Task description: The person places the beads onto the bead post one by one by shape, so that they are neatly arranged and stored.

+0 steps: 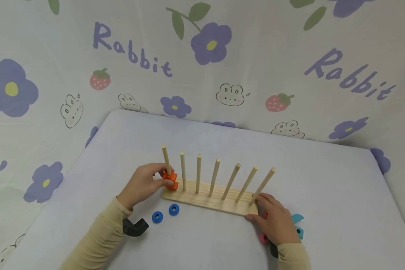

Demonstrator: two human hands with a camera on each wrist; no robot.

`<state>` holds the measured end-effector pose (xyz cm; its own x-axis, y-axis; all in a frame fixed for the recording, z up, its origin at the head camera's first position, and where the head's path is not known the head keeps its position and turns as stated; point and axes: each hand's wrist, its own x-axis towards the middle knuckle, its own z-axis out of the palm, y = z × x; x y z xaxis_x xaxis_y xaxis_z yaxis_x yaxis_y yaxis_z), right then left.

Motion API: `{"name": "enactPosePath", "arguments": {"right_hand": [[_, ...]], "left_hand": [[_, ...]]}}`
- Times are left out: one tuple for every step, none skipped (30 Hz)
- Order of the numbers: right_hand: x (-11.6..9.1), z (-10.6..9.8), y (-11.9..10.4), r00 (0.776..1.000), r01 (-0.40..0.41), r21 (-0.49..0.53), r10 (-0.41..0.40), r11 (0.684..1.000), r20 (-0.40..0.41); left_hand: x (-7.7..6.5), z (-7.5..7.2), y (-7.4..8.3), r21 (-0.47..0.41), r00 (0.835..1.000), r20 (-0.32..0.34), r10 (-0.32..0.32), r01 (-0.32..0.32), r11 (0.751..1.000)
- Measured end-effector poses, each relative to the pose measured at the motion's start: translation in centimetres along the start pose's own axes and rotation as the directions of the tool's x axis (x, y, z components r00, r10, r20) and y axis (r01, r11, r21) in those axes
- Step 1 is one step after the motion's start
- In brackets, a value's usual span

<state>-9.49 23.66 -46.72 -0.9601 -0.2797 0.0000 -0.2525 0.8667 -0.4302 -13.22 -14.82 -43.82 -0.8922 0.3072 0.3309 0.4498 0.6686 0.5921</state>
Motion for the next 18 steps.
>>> {"name": "enactPosePath", "arguments": {"right_hand": [[0.0,0.0,0.0,1.0,0.001,-0.002,-0.001,1.0,0.0],[0.0,0.0,0.0,1.0,0.002,-0.004,-0.002,1.0,0.001],[0.0,0.0,0.0,1.0,0.002,-0.005,-0.002,1.0,-0.001],[0.0,0.0,0.1,1.0,0.003,-0.004,-0.003,1.0,-0.001],[0.0,0.0,0.1,1.0,0.005,-0.002,-0.005,1.0,-0.005],[0.0,0.1,0.1,1.0,0.007,-0.002,-0.007,1.0,-0.008],[0.0,0.1,0.1,1.0,0.008,-0.002,-0.008,1.0,-0.009],[0.0,0.1,0.1,1.0,0.009,0.0,-0.009,1.0,-0.01],[0.0,0.1,0.1,1.0,0.009,-0.001,-0.009,1.0,-0.011],[0.0,0.2,0.0,1.0,0.01,-0.001,-0.01,1.0,-0.01],[0.0,0.2,0.1,1.0,0.01,-0.001,-0.01,1.0,-0.012],[0.0,0.2,0.1,1.0,0.01,-0.003,-0.01,1.0,-0.011],[0.0,0.2,0.1,1.0,0.011,-0.004,-0.011,1.0,-0.013],[0.0,0.1,0.1,1.0,0.013,-0.005,-0.013,1.0,-0.016],[0.0,0.1,0.1,1.0,0.016,-0.004,-0.016,1.0,-0.02],[-0.1,0.1,0.1,1.0,0.019,-0.003,-0.019,1.0,-0.022],[-0.1,0.1,0.1,0.999,0.022,0.001,-0.022,1.0,-0.024],[-0.1,0.1,0.0,0.999,0.024,0.002,-0.024,1.0,-0.025]], "left_hand": [[0.0,0.2,-0.2,0.012,1.0,0.021,-0.003,0.003,1.0],[-0.1,0.3,-0.4,0.018,0.999,0.041,-0.004,0.003,1.0],[-0.1,0.5,-0.7,0.028,0.998,0.057,0.0,-0.001,1.0],[-0.2,0.7,-0.9,0.031,0.998,0.07,0.002,-0.004,1.0],[-0.2,0.8,-1.1,0.03,0.997,0.079,0.005,-0.007,1.0],[-0.3,0.9,-1.3,0.028,0.996,0.084,0.011,-0.013,1.0],[-0.4,1.0,-1.4,0.022,0.996,0.086,0.019,-0.021,1.0],[-0.4,1.0,-1.6,0.016,0.996,0.087,0.028,-0.029,0.999],[-0.5,1.0,-1.7,0.012,0.995,0.088,0.037,-0.038,0.999],[-0.5,1.0,-1.8,0.011,0.995,0.091,0.04,-0.042,0.999],[-0.5,1.1,-1.9,0.014,0.994,0.096,0.047,-0.049,0.999],[-0.5,1.1,-1.9,0.014,0.994,0.1,0.052,-0.054,0.998],[-0.5,1.1,-2.0,0.017,0.993,0.104,0.06,-0.062,0.998],[-0.5,1.1,-2.0,0.021,0.992,0.108,0.067,-0.069,0.997],[-0.4,1.1,-2.0,0.024,0.991,0.11,0.071,-0.074,0.997],[-0.4,1.2,-2.0,0.029,0.991,0.112,0.073,-0.077,0.997],[-0.5,1.2,-2.1,0.037,0.991,0.114,0.075,-0.08,0.996],[-0.5,1.2,-2.0,0.047,0.991,0.117,0.068,-0.074,0.996]]}}
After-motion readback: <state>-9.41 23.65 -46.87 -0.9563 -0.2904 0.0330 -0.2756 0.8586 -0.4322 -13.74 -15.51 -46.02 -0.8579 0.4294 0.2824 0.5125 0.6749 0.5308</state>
